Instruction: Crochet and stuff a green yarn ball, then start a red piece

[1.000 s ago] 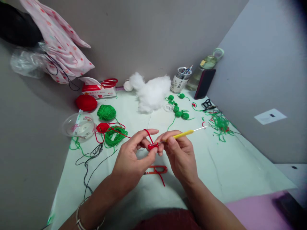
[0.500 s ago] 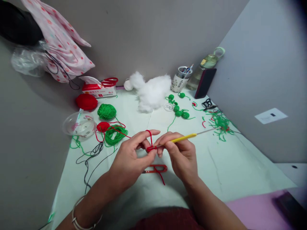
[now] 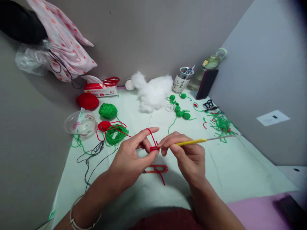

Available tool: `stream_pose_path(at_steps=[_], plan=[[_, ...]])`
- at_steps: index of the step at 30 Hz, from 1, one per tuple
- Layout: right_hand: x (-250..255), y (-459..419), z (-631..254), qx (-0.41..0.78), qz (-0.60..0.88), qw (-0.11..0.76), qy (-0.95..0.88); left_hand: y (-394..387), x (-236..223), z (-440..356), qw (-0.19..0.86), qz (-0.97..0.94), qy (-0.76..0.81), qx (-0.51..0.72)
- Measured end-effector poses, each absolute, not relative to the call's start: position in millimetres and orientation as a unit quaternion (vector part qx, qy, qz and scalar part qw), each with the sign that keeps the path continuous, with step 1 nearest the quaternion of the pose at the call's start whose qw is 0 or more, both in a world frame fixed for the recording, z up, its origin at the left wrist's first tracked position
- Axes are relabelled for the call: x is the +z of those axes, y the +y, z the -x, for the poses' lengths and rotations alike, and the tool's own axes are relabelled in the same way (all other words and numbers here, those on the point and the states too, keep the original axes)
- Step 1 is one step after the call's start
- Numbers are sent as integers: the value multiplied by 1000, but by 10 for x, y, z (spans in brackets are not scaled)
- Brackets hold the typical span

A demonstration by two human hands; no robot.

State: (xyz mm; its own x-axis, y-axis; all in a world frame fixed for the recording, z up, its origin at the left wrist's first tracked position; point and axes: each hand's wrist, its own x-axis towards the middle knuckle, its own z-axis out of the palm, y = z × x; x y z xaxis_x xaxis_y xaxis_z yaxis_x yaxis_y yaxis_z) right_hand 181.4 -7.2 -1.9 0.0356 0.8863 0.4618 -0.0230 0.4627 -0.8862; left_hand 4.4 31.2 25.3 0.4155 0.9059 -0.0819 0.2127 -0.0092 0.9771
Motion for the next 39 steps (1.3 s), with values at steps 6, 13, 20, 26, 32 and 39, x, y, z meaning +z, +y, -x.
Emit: stream_pose_path(at_steps=[6, 13, 20, 26, 32, 39], plan=[[12, -56, -1805, 374, 379, 568, -628, 316, 252, -51, 578, -633, 427, 288], [-176, -40, -1607, 445, 362, 679, -458, 266, 287, -81, 574, -584, 429, 381], [-120, -59, -1572, 375, 392, 704, -458, 190, 161, -190, 565, -519, 419, 486], [-117, -226, -1599, 70, 474, 605, -636, 174, 112, -197, 660, -428, 380, 486], [-122, -213, -1705, 42, 432, 589, -681, 225, 157, -179, 803, -320, 312, 393], [-30, -91, -1745, 311, 376, 708, -510, 260, 136, -114, 700, -409, 357, 464]])
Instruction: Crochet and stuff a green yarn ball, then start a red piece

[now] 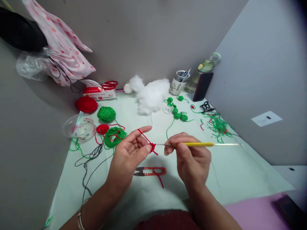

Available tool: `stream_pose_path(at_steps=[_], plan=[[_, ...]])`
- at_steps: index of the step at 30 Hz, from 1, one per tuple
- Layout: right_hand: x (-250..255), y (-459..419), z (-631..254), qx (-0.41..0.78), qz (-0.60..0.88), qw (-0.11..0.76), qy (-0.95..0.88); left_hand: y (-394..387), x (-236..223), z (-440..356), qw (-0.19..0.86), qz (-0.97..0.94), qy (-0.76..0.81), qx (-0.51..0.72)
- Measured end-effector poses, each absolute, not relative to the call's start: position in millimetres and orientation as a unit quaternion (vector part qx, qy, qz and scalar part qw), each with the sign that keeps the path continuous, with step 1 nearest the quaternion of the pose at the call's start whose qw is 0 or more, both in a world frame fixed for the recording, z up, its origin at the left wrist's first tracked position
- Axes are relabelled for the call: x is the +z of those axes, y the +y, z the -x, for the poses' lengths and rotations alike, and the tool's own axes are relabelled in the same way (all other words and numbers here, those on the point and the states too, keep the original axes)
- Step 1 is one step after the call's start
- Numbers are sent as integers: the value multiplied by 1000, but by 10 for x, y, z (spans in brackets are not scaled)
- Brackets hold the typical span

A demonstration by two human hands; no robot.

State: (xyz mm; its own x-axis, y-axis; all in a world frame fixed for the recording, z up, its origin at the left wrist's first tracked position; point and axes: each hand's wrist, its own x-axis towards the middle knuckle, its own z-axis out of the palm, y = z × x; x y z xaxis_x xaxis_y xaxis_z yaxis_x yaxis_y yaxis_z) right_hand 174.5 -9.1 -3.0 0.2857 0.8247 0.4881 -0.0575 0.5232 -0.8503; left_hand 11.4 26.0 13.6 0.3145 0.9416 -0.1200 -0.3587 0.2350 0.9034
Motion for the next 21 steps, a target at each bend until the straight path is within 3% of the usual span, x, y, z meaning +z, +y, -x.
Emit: stream_pose_path(at_steps=[3, 12, 21], plan=[[-59, -78, -1717, 389, 356, 694, -490, 237, 93, -142, 717, -423, 337, 440], [-116, -54, -1704, 356, 363, 695, -507, 272, 114, -168, 774, -348, 311, 428], [-52, -46, -1729, 440, 334, 708, -440, 330, 130, -128, 783, -348, 337, 390]])
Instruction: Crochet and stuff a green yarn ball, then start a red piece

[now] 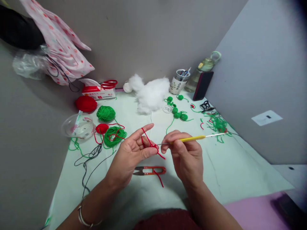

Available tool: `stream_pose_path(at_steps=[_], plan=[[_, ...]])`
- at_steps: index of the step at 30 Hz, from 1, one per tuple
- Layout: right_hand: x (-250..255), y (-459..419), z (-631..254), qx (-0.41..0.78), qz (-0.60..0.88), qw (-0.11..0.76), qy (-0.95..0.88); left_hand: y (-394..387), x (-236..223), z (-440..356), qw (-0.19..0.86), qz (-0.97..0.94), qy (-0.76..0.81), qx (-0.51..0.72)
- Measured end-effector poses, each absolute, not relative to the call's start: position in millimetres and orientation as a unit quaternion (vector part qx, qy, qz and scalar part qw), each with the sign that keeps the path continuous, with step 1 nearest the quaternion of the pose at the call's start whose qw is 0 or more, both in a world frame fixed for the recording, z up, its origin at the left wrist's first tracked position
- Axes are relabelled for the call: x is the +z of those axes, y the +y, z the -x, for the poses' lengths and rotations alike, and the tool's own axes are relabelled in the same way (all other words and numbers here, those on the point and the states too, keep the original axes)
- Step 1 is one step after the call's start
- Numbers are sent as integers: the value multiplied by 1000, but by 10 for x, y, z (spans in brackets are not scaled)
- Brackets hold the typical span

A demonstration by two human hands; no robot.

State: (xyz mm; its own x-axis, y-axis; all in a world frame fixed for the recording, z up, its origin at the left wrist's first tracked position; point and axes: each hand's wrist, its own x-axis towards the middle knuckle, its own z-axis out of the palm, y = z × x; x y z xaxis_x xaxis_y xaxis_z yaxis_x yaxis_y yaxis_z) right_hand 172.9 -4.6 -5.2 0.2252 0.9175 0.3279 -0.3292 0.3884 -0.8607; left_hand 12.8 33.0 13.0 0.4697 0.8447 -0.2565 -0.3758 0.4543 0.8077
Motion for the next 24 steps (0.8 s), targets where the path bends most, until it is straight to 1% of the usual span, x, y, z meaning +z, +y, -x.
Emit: stream_pose_path(at_steps=[7, 10, 13, 15, 18, 20, 24], plan=[[43, -8, -1821, 487, 343, 713, -370, 391, 113, -69, 835, -343, 277, 328], [54, 14, -1860, 519, 335, 706, -346, 390, 100, -72, 837, -330, 270, 342], [37, 16, -1851, 554, 325, 676, -362, 369, 101, -87, 809, -349, 291, 373], [16, 0, -1817, 524, 339, 665, -410, 349, 105, -103, 795, -362, 301, 382], [-10, -42, -1751, 399, 382, 660, -509, 318, 98, -137, 788, -369, 305, 388], [-18, -67, -1717, 343, 403, 655, -539, 301, 85, -158, 776, -378, 313, 396], [-37, -81, -1697, 336, 407, 662, -532, 283, 66, -171, 755, -399, 327, 405]])
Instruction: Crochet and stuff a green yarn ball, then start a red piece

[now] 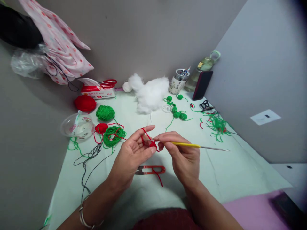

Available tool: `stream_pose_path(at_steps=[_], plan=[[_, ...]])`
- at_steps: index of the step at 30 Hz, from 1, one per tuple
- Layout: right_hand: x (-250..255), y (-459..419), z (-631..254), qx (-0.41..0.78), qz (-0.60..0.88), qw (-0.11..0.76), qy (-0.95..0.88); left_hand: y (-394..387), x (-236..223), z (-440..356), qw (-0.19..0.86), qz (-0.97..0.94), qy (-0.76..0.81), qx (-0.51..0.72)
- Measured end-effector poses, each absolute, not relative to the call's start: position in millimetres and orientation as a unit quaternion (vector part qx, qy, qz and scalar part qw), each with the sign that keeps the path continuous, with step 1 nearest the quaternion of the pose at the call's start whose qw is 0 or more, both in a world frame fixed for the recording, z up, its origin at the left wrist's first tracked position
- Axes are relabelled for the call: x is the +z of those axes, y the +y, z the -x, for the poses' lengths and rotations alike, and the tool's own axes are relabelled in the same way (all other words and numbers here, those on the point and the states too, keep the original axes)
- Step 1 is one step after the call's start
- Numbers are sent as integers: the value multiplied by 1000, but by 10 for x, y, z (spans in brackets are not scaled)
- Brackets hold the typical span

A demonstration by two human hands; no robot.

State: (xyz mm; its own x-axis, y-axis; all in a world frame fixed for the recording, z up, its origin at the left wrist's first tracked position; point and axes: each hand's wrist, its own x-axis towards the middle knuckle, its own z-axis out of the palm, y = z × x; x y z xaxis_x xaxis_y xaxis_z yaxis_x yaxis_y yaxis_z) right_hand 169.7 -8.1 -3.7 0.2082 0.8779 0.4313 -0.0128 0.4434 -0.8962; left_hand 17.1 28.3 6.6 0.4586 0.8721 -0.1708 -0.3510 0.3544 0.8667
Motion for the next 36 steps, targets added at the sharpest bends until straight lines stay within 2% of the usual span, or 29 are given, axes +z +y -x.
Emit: stream_pose_path(at_steps=[7, 10, 12, 15, 18, 20, 24, 26, 36], plan=[[-88, -25, -1744, 393, 375, 672, -503, 300, 107, -139, 750, -394, 338, 411], [-78, -25, -1729, 383, 381, 667, -514, 305, 97, -152, 749, -385, 339, 419], [-75, -58, -1696, 334, 406, 656, -542, 290, 81, -179, 752, -377, 340, 419], [-99, -139, -1643, 190, 467, 614, -607, 246, 67, -230, 755, -350, 344, 435], [-119, -181, -1646, 103, 490, 593, -631, 229, 80, -252, 798, -278, 331, 420], [-103, -154, -1686, 122, 483, 612, -614, 252, 98, -236, 826, -233, 320, 402], [-47, -43, -1753, 285, 415, 682, -530, 313, 118, -183, 820, -235, 312, 418], [-39, -14, -1744, 340, 391, 689, -506, 315, 113, -180, 811, -259, 316, 419], [-48, -59, -1694, 360, 390, 685, -500, 258, 112, -210, 785, -317, 321, 424]])
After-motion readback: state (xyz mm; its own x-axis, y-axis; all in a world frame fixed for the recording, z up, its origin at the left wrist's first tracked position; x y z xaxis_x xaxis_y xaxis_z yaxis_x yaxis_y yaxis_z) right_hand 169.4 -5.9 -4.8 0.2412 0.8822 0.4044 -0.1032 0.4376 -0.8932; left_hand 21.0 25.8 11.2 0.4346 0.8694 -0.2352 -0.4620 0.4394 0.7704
